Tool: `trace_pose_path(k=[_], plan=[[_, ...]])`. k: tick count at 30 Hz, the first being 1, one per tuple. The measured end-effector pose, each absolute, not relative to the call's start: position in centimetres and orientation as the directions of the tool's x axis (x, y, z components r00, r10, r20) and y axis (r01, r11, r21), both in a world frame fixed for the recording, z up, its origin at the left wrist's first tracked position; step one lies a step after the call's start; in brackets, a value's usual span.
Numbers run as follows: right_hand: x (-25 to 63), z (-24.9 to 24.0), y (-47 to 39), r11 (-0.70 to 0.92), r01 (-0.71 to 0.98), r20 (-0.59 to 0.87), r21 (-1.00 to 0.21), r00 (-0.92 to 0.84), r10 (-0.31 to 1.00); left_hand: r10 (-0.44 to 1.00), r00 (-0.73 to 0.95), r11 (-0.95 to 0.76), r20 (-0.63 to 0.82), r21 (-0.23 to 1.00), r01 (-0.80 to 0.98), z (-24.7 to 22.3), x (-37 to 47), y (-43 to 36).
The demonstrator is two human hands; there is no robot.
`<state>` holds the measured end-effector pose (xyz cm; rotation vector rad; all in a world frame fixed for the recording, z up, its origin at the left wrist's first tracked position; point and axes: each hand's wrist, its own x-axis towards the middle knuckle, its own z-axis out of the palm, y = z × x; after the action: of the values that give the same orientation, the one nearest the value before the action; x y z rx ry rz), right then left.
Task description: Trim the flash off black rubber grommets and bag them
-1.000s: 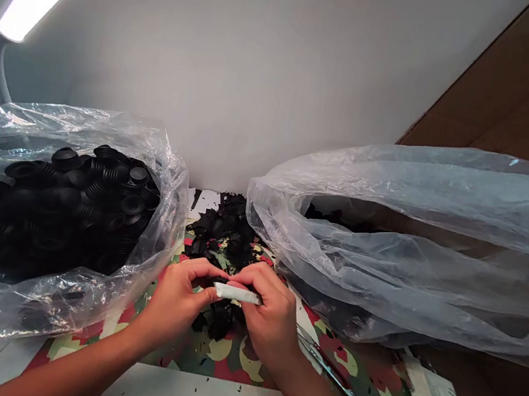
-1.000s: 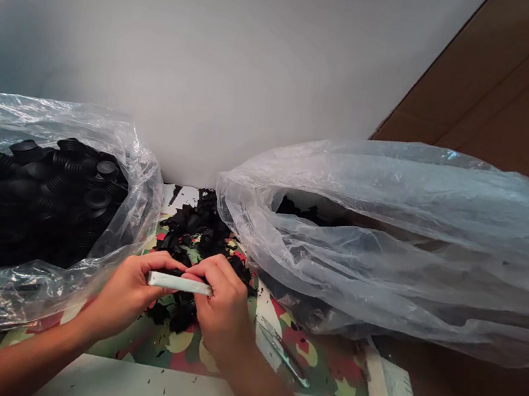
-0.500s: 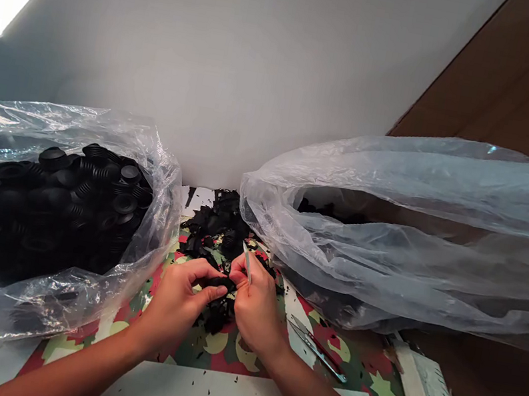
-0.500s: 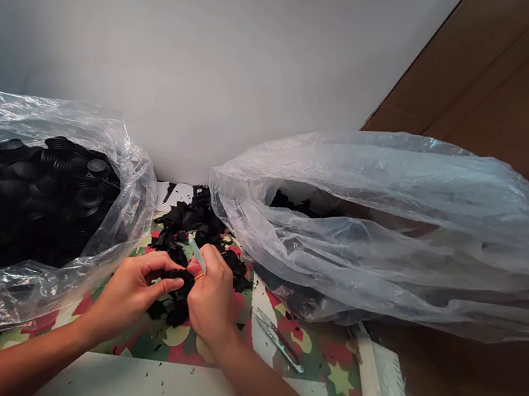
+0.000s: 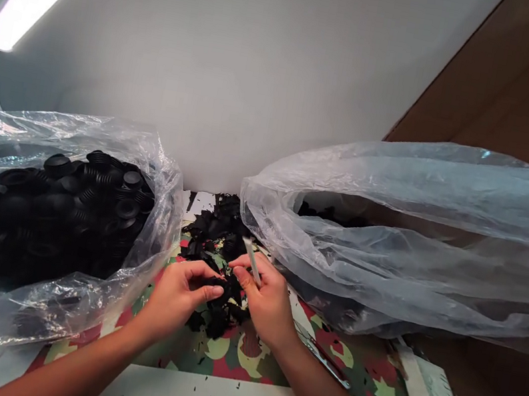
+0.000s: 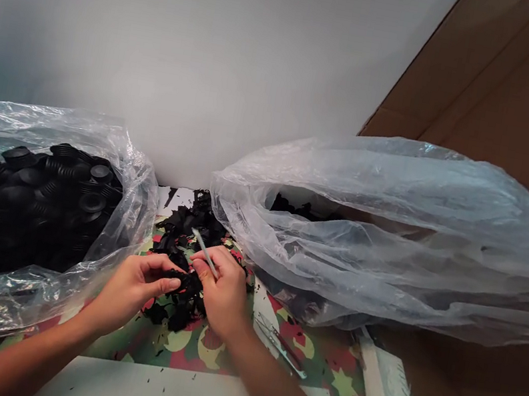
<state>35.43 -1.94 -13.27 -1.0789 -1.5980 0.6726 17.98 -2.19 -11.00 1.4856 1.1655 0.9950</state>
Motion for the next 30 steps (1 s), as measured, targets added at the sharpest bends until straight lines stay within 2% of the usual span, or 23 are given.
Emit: trace_pose_path(k=[4,13,16,18,20,23,27,30], plan=[[35.8,-13.0,-2.6,0.563,0.307,0.513,-0.768,-0.233,0.826,0.977,0.207,-0.094,0.04,0.961,0.26,-10.6,18.3,-2.5],[36.8,-13.3,-2.5,0.765,0.421,0.611,-0.487,-0.461,0.643,0.972,0.23,-0.152,0.055,0.89,0.429,-10.6,18.2,-2.6],[36.8,-13.3,-2.6,0.801,0.494,0.634,-0.338,-0.509,0.582,0.967,0.252,-0.164,0.044,0.862,0.479,-10.5,18.2,-2.5],[36.6,-13.5,-2.6,0.791,0.54,0.659,-0.29,-0.487,0.574,0.962,0.269,-0.185,0.056,0.855,0.485,-10.4,18.3,-2.5],[36.3,-13.7,-2.6,0.751,0.561,0.665,-0.349,-0.416,0.62,0.957,0.276,-0.21,0.084,0.858,0.468,-10.4,18.3,-2.5],[35.7,-14.1,-2.4,0.676,0.53,0.627,-0.511,-0.308,0.715,0.962,0.254,-0.205,0.099,0.878,0.434,-10.4,18.3,-2.4],[35.4,-14.2,-2.0,0.616,0.511,0.594,-0.599,-0.233,0.77,0.968,0.241,-0.157,0.065,0.91,0.383,-10.5,18.1,-2.4],[36.6,-14.1,-0.9,0.502,0.528,0.526,-0.685,-0.119,0.842,0.96,0.272,-0.16,0.064,0.925,0.345,-10.2,18.0,-2.7]])
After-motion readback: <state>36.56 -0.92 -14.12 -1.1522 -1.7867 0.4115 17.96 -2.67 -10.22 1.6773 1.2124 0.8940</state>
